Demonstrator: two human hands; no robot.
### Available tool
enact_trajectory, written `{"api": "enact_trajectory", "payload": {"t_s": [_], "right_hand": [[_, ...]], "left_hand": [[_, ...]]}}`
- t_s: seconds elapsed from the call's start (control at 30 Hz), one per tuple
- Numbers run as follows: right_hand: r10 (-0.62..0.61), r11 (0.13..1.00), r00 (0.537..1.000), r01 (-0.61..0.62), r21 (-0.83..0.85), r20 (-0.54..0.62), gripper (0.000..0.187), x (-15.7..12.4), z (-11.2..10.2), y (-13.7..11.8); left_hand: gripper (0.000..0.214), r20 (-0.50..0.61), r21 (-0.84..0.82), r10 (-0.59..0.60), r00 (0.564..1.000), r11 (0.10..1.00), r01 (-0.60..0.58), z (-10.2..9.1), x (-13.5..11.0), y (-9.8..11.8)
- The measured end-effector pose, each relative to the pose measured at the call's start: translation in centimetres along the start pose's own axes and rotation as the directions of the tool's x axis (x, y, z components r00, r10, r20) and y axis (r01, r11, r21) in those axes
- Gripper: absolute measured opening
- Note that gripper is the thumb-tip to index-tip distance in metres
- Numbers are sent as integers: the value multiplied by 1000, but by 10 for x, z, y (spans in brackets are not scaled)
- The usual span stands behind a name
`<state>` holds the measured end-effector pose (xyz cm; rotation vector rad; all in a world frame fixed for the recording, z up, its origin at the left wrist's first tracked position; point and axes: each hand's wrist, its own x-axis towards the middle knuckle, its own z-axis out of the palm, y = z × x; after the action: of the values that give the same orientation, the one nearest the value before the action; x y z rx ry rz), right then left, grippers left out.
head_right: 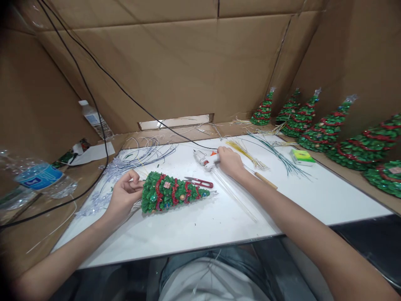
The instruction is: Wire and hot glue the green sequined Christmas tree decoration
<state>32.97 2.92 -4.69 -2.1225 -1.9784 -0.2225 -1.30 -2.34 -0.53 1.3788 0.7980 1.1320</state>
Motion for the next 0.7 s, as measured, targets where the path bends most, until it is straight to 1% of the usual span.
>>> {"api": "enact_trajectory", "payload": {"t_s": [0.13, 0.23, 0.33, 0.4, 0.47, 0.57, 0.7], "right_hand": [[3, 1000, 1000, -3, 5, 0, 29, 1, 1, 1], [3, 1000, 1000, -3, 6, 1, 29, 1, 1, 1], [2, 1000, 1000, -2, 6, 1, 28, 0, 0, 0], [1, 1000, 1000, -1, 8, 0, 29, 0, 0, 0], [2, 1000, 1000, -2, 9, -1, 29, 0, 0, 0], [0, 1000, 1000, 0, 3, 1, 30, 0, 0, 0], [0, 1000, 1000, 0, -9, 0, 30, 1, 1, 0]], "left_hand": [[51, 14, 17, 1, 1000, 1000, -1, -1, 0, 0], [44, 39, 9, 9, 999, 1000, -9, -4, 0, -1], [35, 59, -42, -13, 998, 999, 15, -8, -1, 0], [33, 70, -79, -36, 997, 996, 42, -10, -1, 1], [34, 88, -91, -43, 995, 994, 51, -11, -2, 1], [40, 111, -67, -20, 994, 997, 28, -11, -2, 1], [52, 79, -13, -28, 996, 999, 29, -10, -2, -1]]}}
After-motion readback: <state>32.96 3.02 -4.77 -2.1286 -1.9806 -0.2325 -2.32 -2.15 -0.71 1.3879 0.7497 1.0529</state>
